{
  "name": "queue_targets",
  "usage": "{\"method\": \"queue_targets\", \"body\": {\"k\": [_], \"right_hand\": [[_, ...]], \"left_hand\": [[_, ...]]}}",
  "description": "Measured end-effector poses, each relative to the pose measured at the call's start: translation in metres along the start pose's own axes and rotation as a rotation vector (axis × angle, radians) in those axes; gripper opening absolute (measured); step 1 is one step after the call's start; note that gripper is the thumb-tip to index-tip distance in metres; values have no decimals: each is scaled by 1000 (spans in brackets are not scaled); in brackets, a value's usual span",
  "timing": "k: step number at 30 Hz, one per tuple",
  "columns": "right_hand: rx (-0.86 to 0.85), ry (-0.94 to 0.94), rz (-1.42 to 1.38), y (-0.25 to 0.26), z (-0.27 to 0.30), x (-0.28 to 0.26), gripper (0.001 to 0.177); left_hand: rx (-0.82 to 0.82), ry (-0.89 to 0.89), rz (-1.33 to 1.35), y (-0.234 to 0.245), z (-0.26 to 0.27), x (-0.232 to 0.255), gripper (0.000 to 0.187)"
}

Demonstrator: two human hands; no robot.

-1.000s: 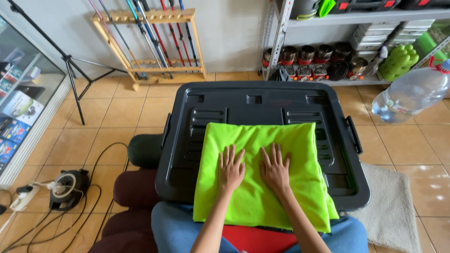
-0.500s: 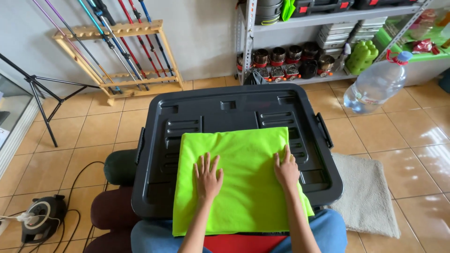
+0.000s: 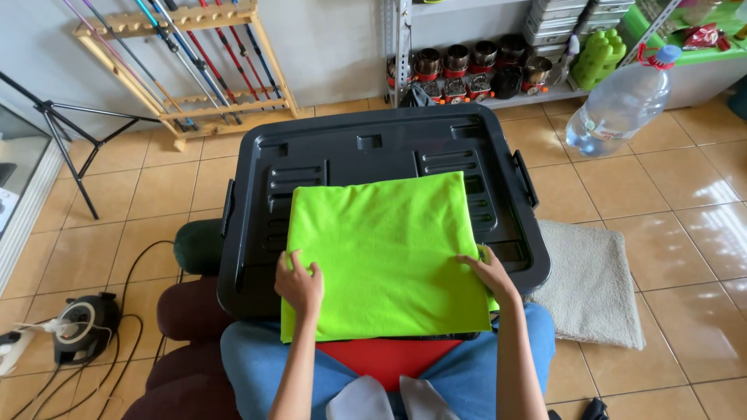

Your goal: Folding a large green and brown reversible fabric item on a flat plastic surface.

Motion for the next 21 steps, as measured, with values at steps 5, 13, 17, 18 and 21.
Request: {"method": "queue_targets", "body": {"k": [5, 13, 17, 18, 21], "right_hand": [[-60, 45, -225, -1, 26, -6, 78], [154, 251, -207, 70, -5, -12, 71], [238, 217, -10, 117, -8, 11, 62], [231, 187, 135, 125, -2, 17, 63], [200, 174, 262, 126, 28, 34, 77]], "left_hand": [[-66, 101, 113, 5, 11, -59, 45], [-222, -107, 529, -16, 35, 9, 60], [-439, -210, 587, -26, 61, 66, 71], [-427, -274, 550, -27, 66, 78, 73], [-336, -323, 374, -30, 78, 84, 73]]}}
Point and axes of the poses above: each hand's wrist, its own z-axis away from the middle knuckle, its own y-axis out of the back of the hand, x = y × z, the point moved 6 cm from there along -z, towards the middle knuckle, and after that the axes turned 4 degrees about x, right-handed, at the moved point
